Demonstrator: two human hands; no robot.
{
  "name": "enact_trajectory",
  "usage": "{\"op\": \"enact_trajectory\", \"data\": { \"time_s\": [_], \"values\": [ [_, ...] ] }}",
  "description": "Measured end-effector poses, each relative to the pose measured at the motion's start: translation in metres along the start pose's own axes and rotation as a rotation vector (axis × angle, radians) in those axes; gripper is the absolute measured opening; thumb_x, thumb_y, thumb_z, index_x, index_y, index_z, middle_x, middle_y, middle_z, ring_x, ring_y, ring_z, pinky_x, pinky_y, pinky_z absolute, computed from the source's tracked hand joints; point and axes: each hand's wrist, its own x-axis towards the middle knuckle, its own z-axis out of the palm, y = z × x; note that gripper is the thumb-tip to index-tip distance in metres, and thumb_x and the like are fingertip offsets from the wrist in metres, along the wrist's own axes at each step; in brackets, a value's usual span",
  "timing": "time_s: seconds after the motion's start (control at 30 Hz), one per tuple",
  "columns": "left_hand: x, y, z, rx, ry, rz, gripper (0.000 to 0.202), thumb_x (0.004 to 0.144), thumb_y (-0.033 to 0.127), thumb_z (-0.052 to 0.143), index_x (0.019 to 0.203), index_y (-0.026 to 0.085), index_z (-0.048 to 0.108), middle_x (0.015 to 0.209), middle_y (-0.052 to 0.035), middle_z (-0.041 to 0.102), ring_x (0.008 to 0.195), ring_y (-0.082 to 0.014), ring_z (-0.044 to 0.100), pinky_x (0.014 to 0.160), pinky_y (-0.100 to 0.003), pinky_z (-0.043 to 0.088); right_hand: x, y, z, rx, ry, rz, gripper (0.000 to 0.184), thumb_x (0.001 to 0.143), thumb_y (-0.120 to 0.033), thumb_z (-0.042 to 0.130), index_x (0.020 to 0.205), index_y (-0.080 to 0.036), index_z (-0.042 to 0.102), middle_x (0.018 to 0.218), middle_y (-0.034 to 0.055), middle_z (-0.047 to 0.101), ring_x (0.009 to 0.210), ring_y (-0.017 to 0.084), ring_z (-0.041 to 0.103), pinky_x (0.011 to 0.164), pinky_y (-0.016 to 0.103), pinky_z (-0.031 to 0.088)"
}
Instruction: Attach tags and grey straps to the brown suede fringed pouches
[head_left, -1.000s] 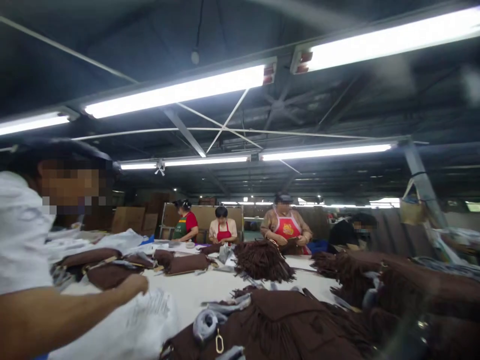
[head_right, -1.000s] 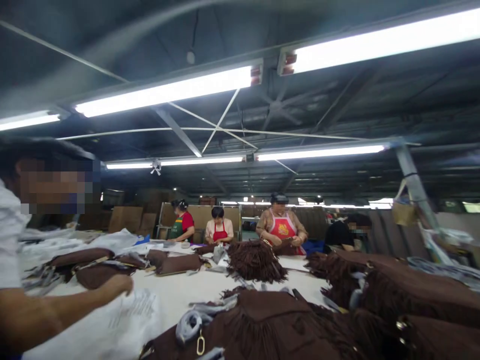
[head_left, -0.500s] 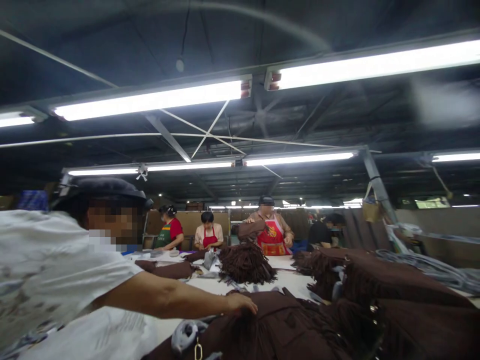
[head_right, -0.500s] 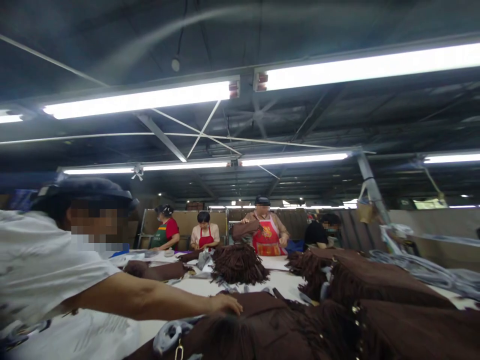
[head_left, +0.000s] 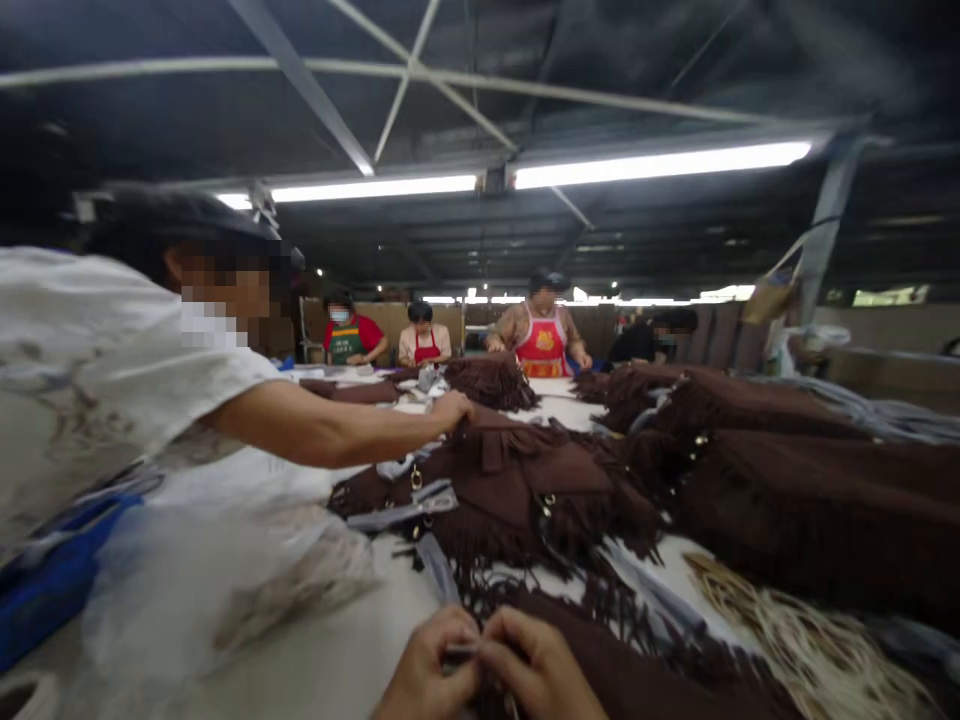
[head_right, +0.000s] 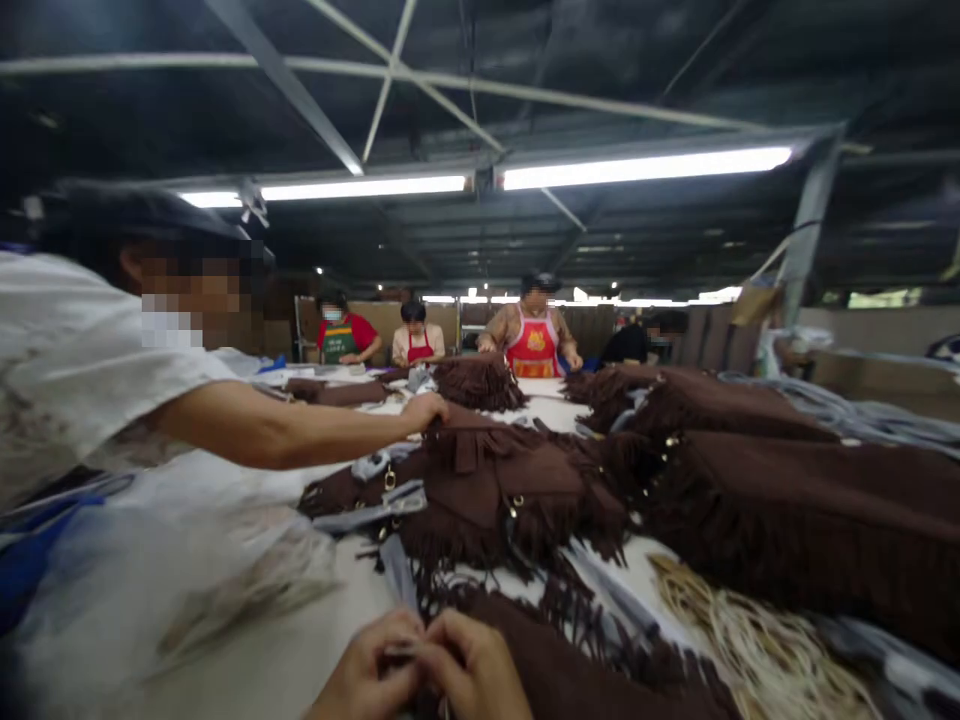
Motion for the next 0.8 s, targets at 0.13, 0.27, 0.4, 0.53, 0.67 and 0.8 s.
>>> {"op": "enact_trajectory", "data": {
  "time_s": [0.13,0.27,0.4,0.53,0.67,0.8],
  "values": [
    [-0.021,0.005,0.005,-0.003,0.06,-0.052,0.016,0.077,0.028,0.062,0.066,0.015,0.062,0.074,-0.0036,0.057,0.073,-0.0174,0.054,0.066,-0.027,0.041,0.002,0.004,0.002,0.172,0.044,0.036,0.024,0.084,-0.038,0.057,0.072,-0.017,0.057,0.058,-0.0042,0.055,0.049,0.011,0.049,0.048,0.022,0.036],
    [-0.012,0.003,0.001,-0.098,0.071,-0.132,0.011,0.069,0.025,0.06,0.066,0.015,0.061,0.072,-0.0021,0.057,0.07,-0.0159,0.052,0.066,-0.026,0.04,-0.001,0.0,-0.003,0.173,0.016,0.074,0.013,0.076,-0.03,0.059,0.075,-0.018,0.057,0.059,-0.0042,0.056,0.051,0.012,0.051,0.049,0.022,0.036],
    [-0.013,0.003,0.001,-0.213,0.091,-0.196,0.009,0.066,0.024,0.062,0.066,0.015,0.06,0.069,-0.0002,0.056,0.067,-0.0145,0.051,0.065,-0.025,0.039,-0.004,-0.004,-0.006,0.028,0.005,0.057,0.004,0.072,-0.02,0.062,0.075,-0.017,0.063,0.059,-0.0051,0.056,0.056,0.012,0.05,0.052,0.021,0.034],
    [-0.015,0.008,0.003,-0.261,0.1,-0.209,0.014,0.067,0.026,0.068,0.065,0.015,0.06,0.071,-0.0007,0.056,0.068,-0.0145,0.051,0.066,-0.025,0.04,-0.006,-0.011,-0.006,-0.082,0.018,-0.018,0.008,0.077,-0.019,0.061,0.073,-0.018,0.068,0.063,-0.0036,0.061,0.061,0.012,0.053,0.058,0.022,0.036],
    [-0.015,0.012,0.002,-0.274,0.079,-0.21,0.015,0.069,0.028,0.069,0.069,0.015,0.061,0.07,-0.0001,0.055,0.065,-0.0137,0.049,0.062,-0.024,0.039,-0.007,-0.012,-0.006,-0.058,0.022,-0.037,0.016,0.081,-0.024,0.058,0.068,-0.018,0.065,0.064,-0.0025,0.061,0.063,0.014,0.054,0.06,0.022,0.037],
    [-0.014,0.011,0.0,-0.199,0.066,-0.18,0.011,0.07,0.025,0.064,0.07,0.014,0.062,0.073,-0.0022,0.057,0.069,-0.0155,0.051,0.065,-0.025,0.04,-0.007,-0.011,-0.007,-0.035,0.019,-0.034,0.018,0.081,-0.025,0.058,0.065,-0.018,0.061,0.062,-0.0036,0.056,0.063,0.013,0.051,0.06,0.022,0.036]
  ]
}}
